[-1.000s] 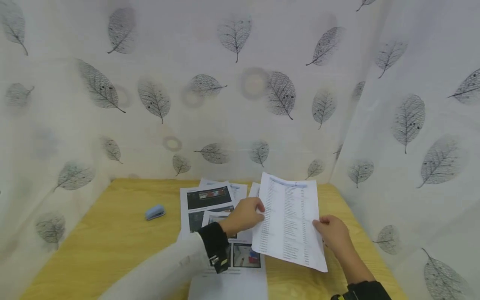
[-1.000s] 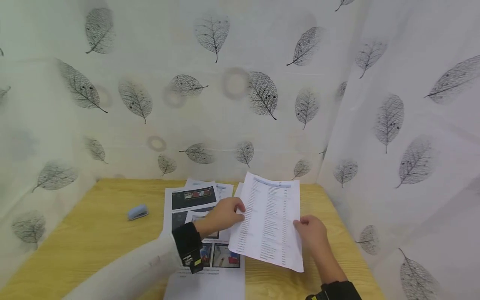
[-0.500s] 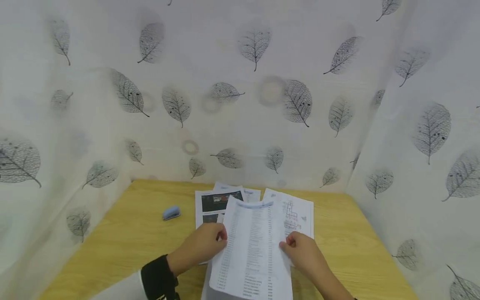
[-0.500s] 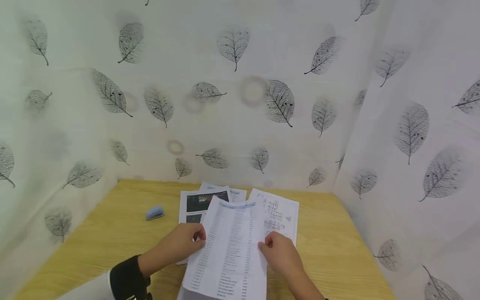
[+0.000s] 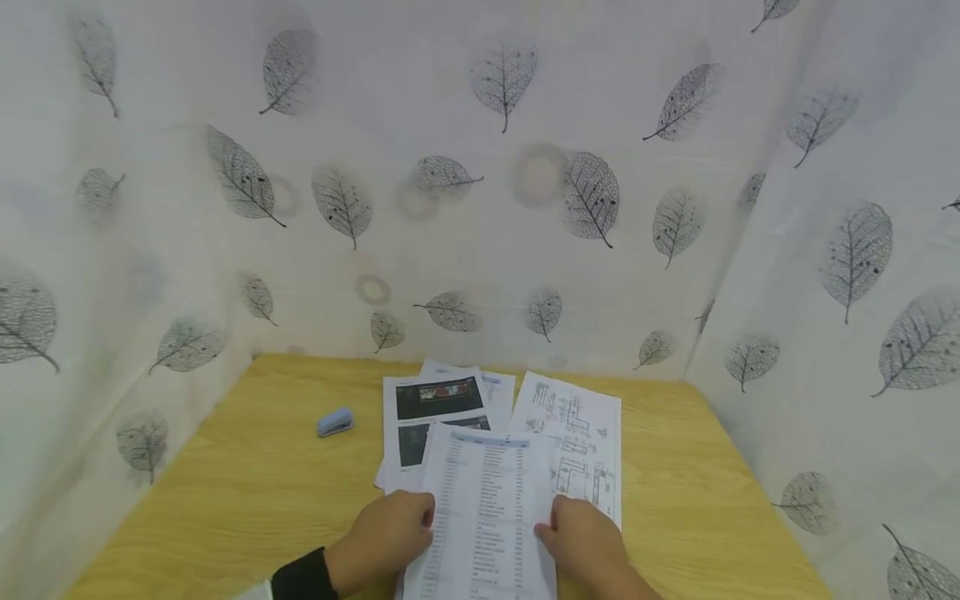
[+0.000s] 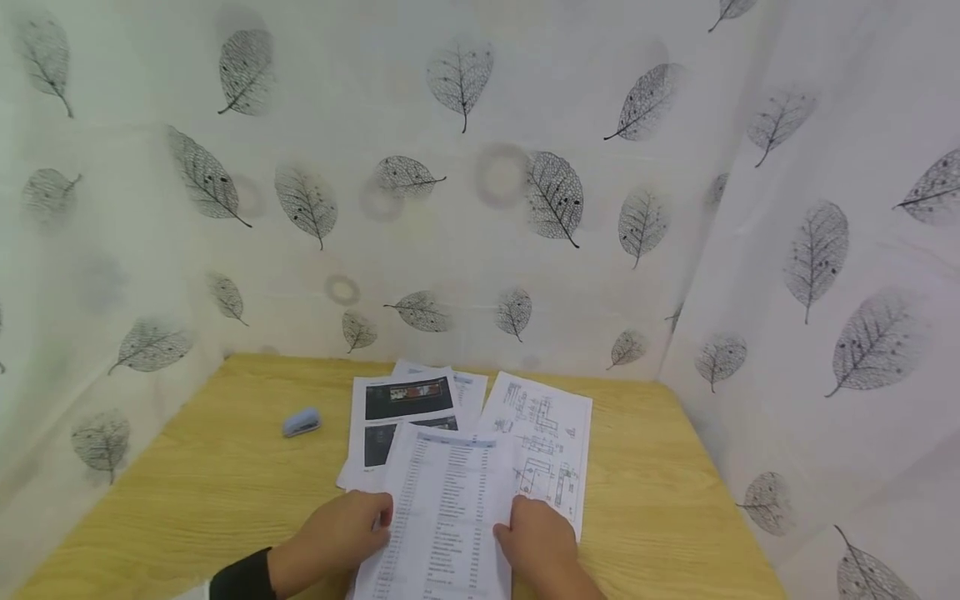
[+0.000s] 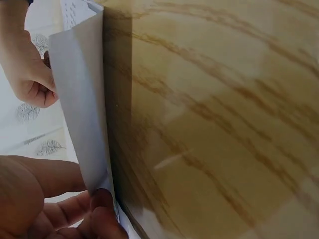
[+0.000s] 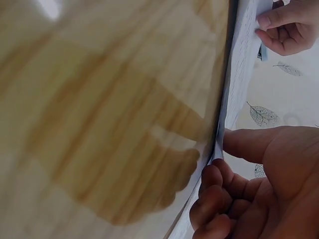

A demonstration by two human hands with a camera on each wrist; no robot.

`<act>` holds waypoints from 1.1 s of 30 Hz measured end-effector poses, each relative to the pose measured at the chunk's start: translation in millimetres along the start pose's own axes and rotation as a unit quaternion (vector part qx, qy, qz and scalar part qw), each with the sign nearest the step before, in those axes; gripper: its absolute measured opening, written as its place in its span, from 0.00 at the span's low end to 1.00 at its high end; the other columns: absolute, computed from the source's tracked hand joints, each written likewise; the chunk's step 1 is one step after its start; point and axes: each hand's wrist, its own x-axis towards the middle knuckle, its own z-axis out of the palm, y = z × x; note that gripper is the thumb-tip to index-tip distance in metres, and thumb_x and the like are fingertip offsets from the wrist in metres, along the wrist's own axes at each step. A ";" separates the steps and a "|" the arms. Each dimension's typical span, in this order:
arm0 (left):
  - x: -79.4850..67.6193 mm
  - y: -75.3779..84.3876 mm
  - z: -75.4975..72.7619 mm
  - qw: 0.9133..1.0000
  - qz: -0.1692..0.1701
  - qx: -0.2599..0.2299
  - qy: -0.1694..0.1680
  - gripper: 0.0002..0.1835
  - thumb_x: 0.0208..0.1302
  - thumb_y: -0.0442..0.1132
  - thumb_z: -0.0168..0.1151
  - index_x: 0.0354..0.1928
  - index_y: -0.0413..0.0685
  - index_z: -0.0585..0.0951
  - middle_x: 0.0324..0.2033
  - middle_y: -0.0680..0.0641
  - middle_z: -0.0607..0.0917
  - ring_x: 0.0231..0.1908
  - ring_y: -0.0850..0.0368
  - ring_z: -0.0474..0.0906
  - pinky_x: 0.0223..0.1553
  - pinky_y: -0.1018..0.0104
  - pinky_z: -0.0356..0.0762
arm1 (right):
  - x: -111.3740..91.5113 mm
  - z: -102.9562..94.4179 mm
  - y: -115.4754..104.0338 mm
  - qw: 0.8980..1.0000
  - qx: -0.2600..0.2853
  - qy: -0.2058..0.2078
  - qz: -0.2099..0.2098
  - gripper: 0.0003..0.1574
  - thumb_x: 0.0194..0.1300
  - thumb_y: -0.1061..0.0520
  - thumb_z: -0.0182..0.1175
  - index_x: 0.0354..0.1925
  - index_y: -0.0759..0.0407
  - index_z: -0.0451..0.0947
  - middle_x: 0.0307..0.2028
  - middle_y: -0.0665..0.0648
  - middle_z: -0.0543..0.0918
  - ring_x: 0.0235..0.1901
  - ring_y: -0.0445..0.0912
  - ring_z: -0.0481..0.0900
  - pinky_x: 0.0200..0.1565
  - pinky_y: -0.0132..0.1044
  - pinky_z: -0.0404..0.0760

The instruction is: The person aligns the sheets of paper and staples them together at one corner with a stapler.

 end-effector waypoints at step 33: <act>221.6 86.0 -1.1 1.000 0.014 -0.007 0.024 0.19 0.57 0.44 0.62 0.47 0.41 0.77 0.38 0.46 0.82 0.34 0.52 0.77 0.40 0.55 0.76 | 60.8 -67.2 93.3 0.979 0.134 0.061 0.140 0.35 0.65 0.47 0.58 0.58 0.74 0.69 0.56 0.74 0.74 0.54 0.64 0.74 0.51 0.57 0.74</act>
